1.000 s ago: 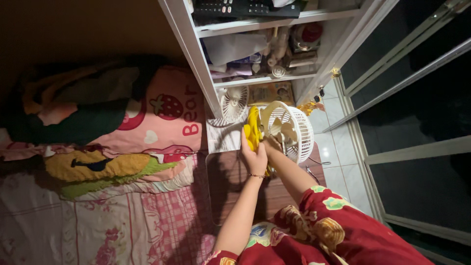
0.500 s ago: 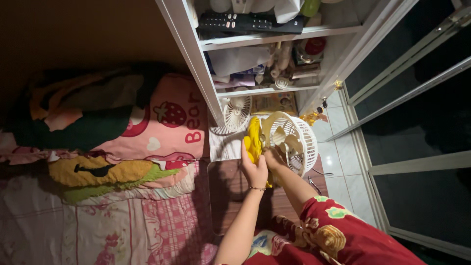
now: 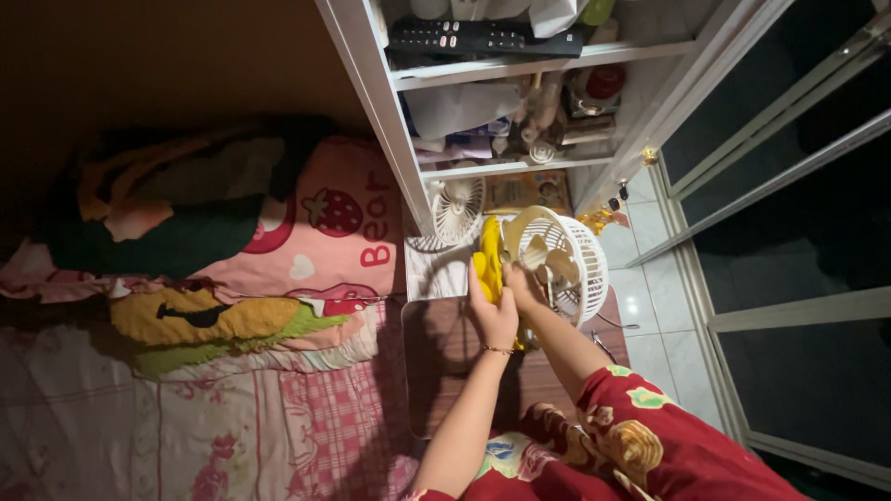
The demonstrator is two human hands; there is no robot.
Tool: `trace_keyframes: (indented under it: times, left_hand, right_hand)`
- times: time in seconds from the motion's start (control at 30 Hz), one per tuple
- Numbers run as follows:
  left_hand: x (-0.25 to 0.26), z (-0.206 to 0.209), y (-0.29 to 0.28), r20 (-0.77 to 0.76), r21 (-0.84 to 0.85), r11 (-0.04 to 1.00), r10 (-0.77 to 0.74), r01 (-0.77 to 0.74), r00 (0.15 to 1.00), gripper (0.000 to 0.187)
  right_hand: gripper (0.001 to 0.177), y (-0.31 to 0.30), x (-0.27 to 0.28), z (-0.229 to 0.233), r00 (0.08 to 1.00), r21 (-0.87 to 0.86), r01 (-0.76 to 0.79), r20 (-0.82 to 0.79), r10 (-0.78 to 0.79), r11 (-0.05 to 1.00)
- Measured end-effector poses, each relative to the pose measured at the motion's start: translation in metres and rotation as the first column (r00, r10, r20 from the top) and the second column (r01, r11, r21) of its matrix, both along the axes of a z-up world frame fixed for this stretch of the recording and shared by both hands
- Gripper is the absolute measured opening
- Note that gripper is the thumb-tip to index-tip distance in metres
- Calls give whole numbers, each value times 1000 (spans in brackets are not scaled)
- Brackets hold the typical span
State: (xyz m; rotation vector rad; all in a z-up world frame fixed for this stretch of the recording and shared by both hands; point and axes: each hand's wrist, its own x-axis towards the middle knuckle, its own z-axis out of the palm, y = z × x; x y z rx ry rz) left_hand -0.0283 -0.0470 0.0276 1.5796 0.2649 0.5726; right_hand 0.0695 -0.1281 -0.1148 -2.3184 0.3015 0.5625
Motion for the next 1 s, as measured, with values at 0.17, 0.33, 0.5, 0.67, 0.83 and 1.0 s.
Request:
trace_keyframes:
  times: [0.17, 0.33, 0.5, 0.67, 0.83, 1.0]
  left_hand:
    - [0, -1, -4, -4, 34, 999, 4, -4, 1000, 69]
    - [0, -7, 1, -33, -89, 996, -31, 28, 999, 71]
    - [5, -16, -4, 56, -9, 1000, 15, -14, 998, 70]
    - [8, -29, 2, -78, -65, 998, 18, -23, 997, 74]
    - [15, -51, 6, -15, -152, 988, 23, -25, 1000, 76]
    - [23, -62, 12, 33, -149, 988, 41, -35, 999, 75]
  right_hand:
    - [34, 4, 3, -32, 812, -264, -308, 427, 397, 914]
    - [41, -6, 5, -34, 795, -306, -421, 329, 510, 854]
    - [51, 0, -1, -21, 962, 603, -271, 171, 211, 750]
    - [53, 3, 1, -1, 910, 169, -410, 11, 414, 896]
    - [58, 10, -1, -2, 916, 420, -380, 49, 398, 824]
    - [54, 5, -16, -6, 715, -146, -661, 176, 677, 736]
